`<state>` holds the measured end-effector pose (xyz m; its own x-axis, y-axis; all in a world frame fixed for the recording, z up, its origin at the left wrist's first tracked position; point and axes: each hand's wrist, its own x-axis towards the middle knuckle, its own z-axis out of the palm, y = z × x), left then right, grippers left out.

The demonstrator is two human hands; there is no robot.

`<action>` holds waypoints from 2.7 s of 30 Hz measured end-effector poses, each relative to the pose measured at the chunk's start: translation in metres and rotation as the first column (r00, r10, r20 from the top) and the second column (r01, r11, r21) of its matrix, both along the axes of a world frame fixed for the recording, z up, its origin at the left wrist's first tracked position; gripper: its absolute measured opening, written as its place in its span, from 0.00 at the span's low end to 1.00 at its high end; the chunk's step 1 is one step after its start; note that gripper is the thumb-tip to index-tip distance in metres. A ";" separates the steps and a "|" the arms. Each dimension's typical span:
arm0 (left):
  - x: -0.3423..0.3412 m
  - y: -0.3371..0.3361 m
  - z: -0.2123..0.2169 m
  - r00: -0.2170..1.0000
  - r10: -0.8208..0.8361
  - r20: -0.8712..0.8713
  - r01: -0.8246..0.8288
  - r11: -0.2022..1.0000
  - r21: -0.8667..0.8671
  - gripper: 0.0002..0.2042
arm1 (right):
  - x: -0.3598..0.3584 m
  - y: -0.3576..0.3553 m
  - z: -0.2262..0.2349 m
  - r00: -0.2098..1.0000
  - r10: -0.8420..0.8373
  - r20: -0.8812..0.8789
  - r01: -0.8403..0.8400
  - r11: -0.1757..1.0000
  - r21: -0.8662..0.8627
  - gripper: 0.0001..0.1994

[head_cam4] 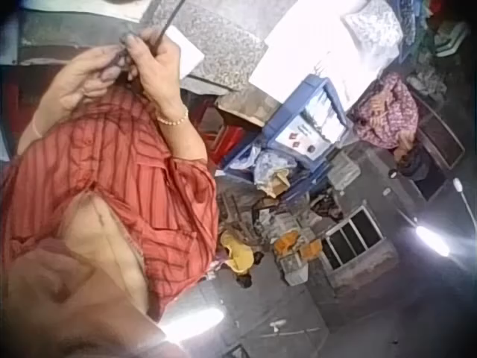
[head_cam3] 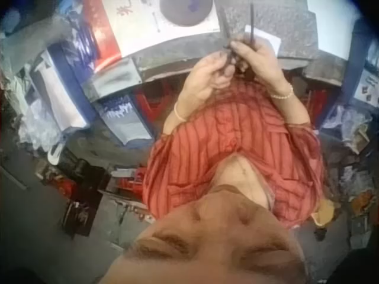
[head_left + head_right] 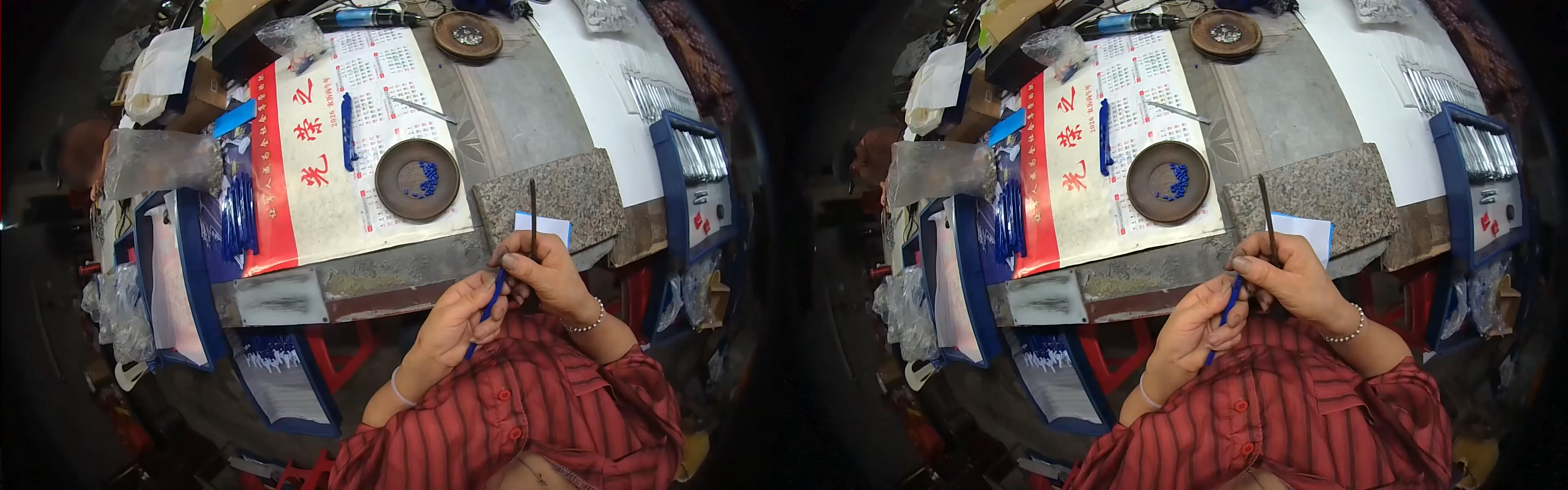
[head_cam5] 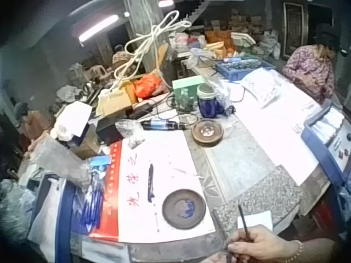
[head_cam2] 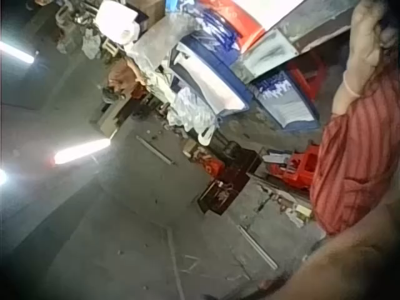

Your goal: The person is attaching small blue beads to a blue pen barrel using a handheld stylus tool.

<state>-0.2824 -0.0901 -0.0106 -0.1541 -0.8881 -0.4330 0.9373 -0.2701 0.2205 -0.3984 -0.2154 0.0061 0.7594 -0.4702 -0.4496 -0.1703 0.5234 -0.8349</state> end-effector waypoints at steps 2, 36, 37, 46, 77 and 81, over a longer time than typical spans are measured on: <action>0.006 0.005 -0.005 0.974 -0.006 -0.227 0.005 1.000 -0.004 0.08 | 0.006 0.001 0.000 0.999 0.032 0.007 -0.032 0.999 0.016 0.10; 0.029 0.025 0.023 0.894 0.321 0.313 -0.290 0.946 -0.144 0.15 | -0.005 0.042 0.001 0.952 -0.175 0.251 0.207 0.973 -0.106 0.09; 0.026 0.021 0.027 0.879 0.317 0.357 -0.300 0.948 -0.105 0.14 | -0.007 0.044 -0.001 0.945 -0.160 0.286 0.196 0.975 -0.102 0.08; 0.001 0.018 0.009 0.846 0.405 0.346 -0.378 0.914 -0.143 0.12 | -0.025 0.030 -0.012 0.866 -0.132 0.483 0.287 0.921 -0.262 0.08; -0.038 0.022 0.025 0.702 -0.040 0.711 0.084 0.996 -0.026 0.12 | -0.038 0.021 0.002 0.976 -0.081 0.202 0.081 0.997 0.009 0.09; -0.026 0.016 0.015 0.874 -0.052 0.483 0.046 0.999 0.025 0.11 | -0.026 0.015 -0.004 0.988 -0.066 0.142 0.066 0.998 0.008 0.09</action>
<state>-0.3085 -0.0740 0.0041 0.0340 -0.8792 -0.4753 0.7002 -0.3184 0.6391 -0.4241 -0.2001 0.0017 0.7829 -0.5201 -0.3414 -0.0152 0.5326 -0.8462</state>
